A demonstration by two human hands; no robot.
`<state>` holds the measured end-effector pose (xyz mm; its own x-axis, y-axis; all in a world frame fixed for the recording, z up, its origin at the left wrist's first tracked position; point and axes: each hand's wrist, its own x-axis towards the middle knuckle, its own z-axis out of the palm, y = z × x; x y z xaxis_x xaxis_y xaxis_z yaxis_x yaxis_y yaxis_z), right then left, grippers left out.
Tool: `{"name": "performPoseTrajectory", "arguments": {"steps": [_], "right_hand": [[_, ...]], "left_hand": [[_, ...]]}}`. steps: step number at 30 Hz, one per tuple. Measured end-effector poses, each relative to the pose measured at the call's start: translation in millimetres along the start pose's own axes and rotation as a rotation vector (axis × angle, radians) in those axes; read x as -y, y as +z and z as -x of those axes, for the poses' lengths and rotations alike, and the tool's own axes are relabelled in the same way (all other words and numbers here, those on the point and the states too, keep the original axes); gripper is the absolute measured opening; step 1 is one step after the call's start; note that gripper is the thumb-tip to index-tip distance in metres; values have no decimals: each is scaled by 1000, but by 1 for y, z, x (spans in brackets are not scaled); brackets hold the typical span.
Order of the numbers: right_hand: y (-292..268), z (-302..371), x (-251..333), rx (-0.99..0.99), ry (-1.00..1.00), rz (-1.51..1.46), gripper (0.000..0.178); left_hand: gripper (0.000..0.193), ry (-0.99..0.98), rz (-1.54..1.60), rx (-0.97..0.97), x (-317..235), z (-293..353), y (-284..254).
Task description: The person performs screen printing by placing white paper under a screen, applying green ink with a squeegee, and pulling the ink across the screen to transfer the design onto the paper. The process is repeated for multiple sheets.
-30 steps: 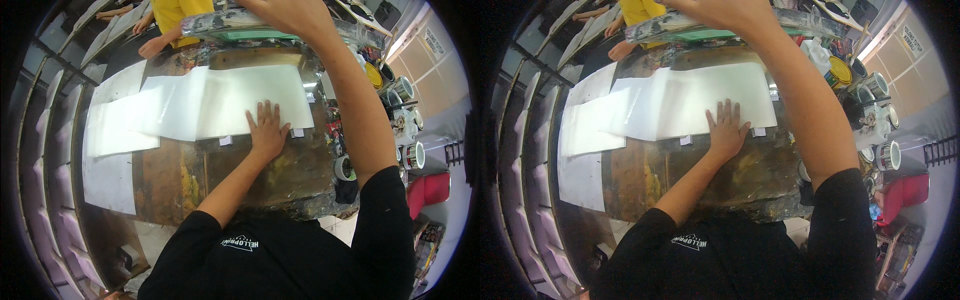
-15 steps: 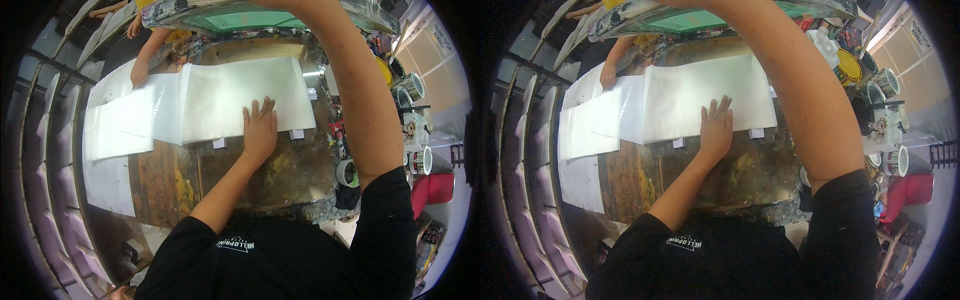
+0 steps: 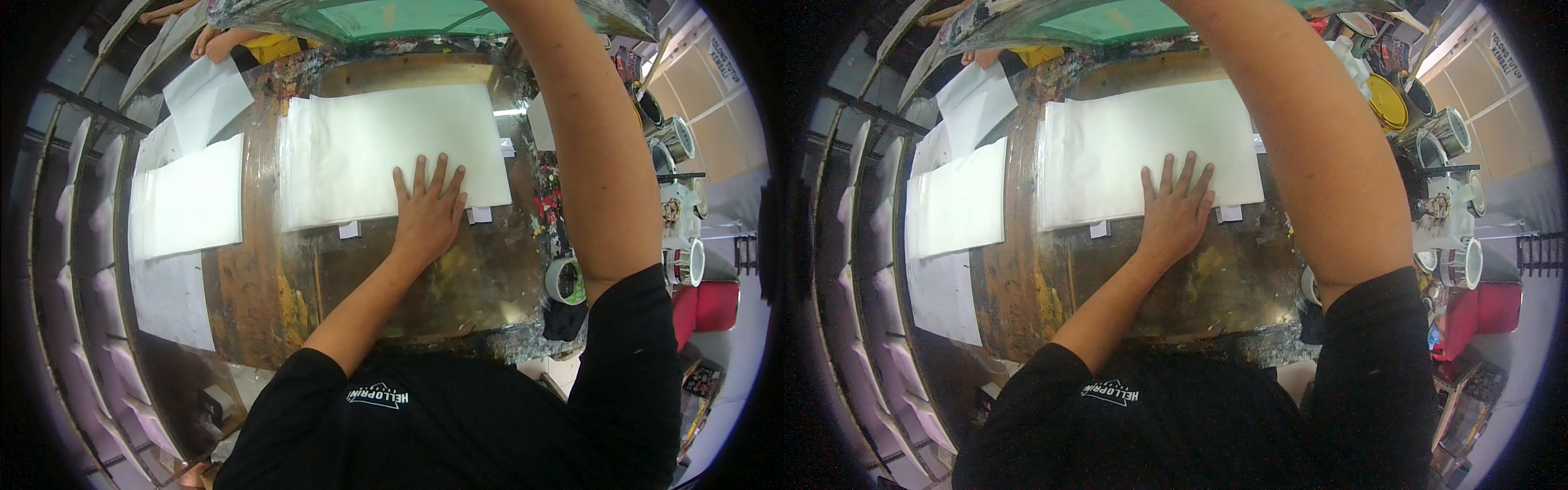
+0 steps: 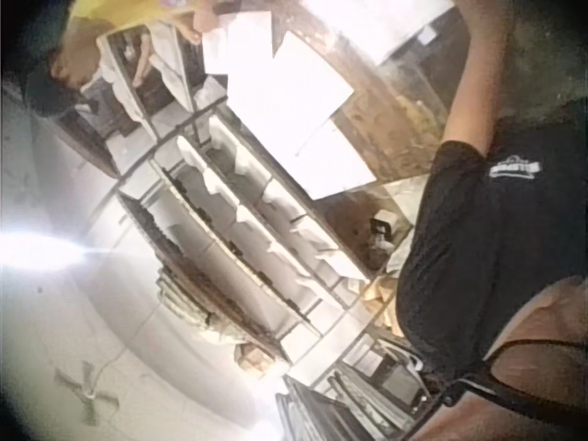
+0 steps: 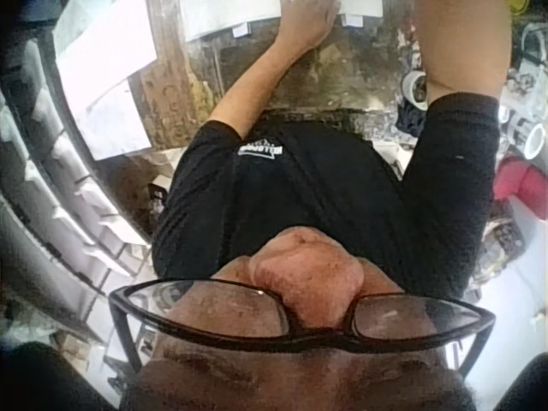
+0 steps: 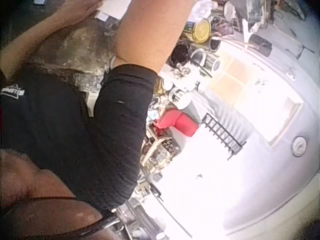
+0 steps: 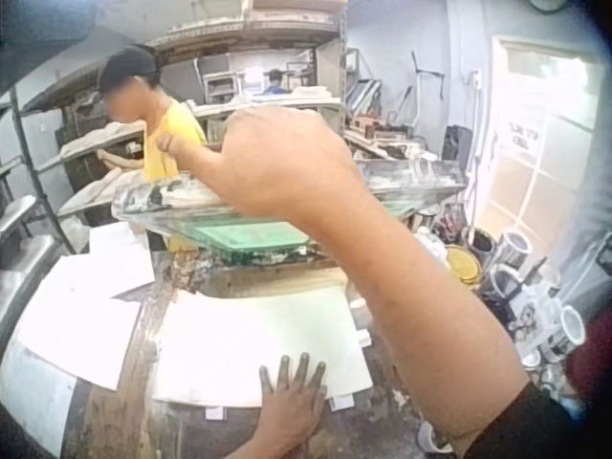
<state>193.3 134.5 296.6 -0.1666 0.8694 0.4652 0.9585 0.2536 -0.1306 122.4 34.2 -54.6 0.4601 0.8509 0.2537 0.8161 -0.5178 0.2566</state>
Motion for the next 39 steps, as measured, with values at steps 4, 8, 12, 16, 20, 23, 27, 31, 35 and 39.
{"name": "performPoseTrajectory", "arguments": {"steps": [4,8,12,16,20,23,27,31,35,39], "right_hand": [[10,0,-16,-76,-89,-8,96],[10,3,-14,-57,-56,41,94],[36,2,-9,-117,-68,9,87],[34,46,-6,-26,-69,-44,73],[92,126,-25,17,-221,28,45],[117,174,-33,275,-243,-13,41],[142,234,-20,444,-161,-43,36],[168,259,-9,354,-120,-49,37],[206,220,-24,294,-132,14,32],[253,132,-55,272,-118,98,29]], "left_hand": [[52,-1,38,-26,-3,3,-1],[54,27,43,-75,-3,3,5],[61,-67,120,-273,10,10,-20],[76,-434,994,-312,30,1,-128],[85,-287,1149,-392,60,24,-169],[108,-400,814,-328,61,67,-133],[113,-520,329,-134,70,102,-92],[122,-428,268,-199,78,109,-69],[120,-465,270,-156,76,110,-75],[122,-439,275,-178,77,110,-75]]}}
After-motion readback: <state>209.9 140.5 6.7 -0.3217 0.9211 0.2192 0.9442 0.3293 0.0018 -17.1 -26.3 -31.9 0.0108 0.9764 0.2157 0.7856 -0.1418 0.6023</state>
